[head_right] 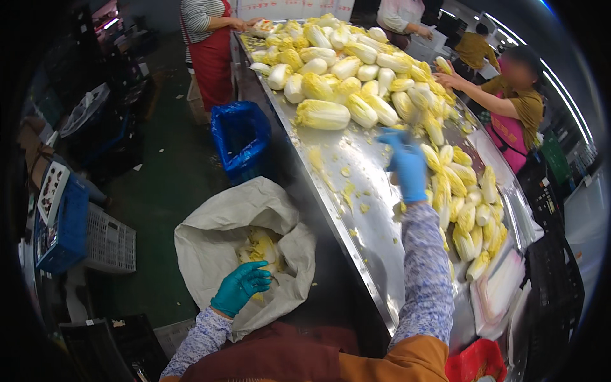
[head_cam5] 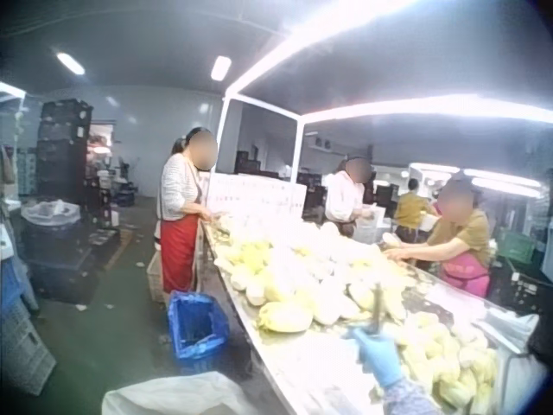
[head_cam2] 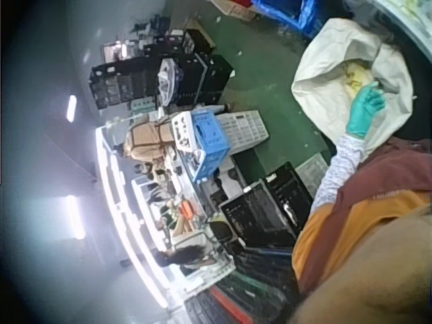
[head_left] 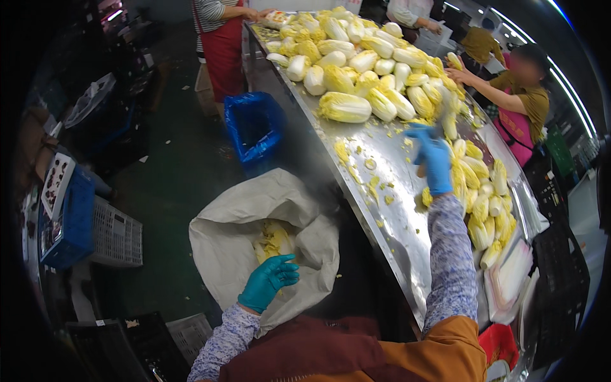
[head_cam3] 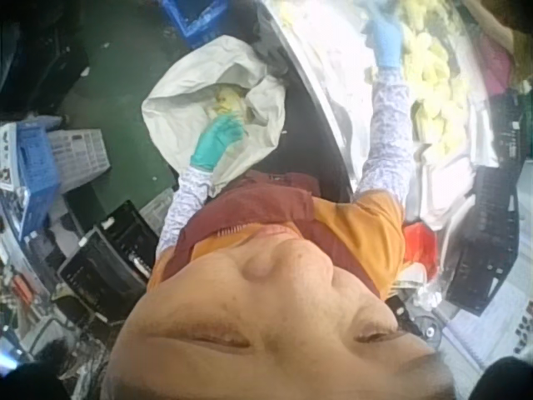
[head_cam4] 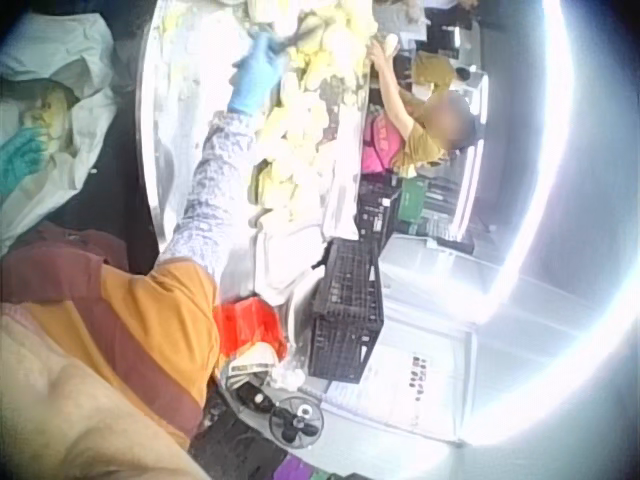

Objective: The person cuts heads of cabbage using a knife and places the pieces onto a stainless steel table.

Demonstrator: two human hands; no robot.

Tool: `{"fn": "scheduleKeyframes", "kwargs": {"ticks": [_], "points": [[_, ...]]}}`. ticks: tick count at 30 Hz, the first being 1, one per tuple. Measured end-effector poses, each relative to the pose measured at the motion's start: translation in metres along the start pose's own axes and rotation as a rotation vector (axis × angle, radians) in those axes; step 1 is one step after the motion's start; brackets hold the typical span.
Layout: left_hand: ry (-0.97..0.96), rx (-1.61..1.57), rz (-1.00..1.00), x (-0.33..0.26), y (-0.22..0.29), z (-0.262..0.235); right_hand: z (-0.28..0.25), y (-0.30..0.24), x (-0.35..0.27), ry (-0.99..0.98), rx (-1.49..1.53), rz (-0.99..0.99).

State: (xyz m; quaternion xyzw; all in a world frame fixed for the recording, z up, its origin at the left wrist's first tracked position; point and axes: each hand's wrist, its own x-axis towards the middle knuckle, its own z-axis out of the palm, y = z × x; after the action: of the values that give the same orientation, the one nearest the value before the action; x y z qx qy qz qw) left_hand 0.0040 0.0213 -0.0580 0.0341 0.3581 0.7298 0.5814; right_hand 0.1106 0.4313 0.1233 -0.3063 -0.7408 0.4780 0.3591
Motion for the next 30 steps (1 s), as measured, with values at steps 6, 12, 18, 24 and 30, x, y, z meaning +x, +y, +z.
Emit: {"fn": "scheduleKeyframes", "kwargs": {"ticks": [6, 12, 18, 24, 30], "points": [[0.098, 0.051, -0.019, -0.004, -0.001, -0.004, 0.110, 0.048, 0.136, -0.284, -0.849, -0.385], [0.224, 0.036, -0.079, -0.029, -0.018, -0.046, 0.140, 0.047, 0.174, -0.476, -1.321, -0.196], [0.213, -0.002, -0.061, -0.023, -0.027, -0.056, 0.095, 0.035, 0.134, -0.575, -1.355, -0.153], [0.091, -0.030, -0.090, -0.011, -0.032, -0.053, 0.043, 0.030, 0.069, -0.346, -1.012, -0.088], [-0.123, -0.275, -0.102, -0.010, 0.004, -0.018, 0.105, -0.063, -0.067, -0.633, -0.428, -0.341]]}}
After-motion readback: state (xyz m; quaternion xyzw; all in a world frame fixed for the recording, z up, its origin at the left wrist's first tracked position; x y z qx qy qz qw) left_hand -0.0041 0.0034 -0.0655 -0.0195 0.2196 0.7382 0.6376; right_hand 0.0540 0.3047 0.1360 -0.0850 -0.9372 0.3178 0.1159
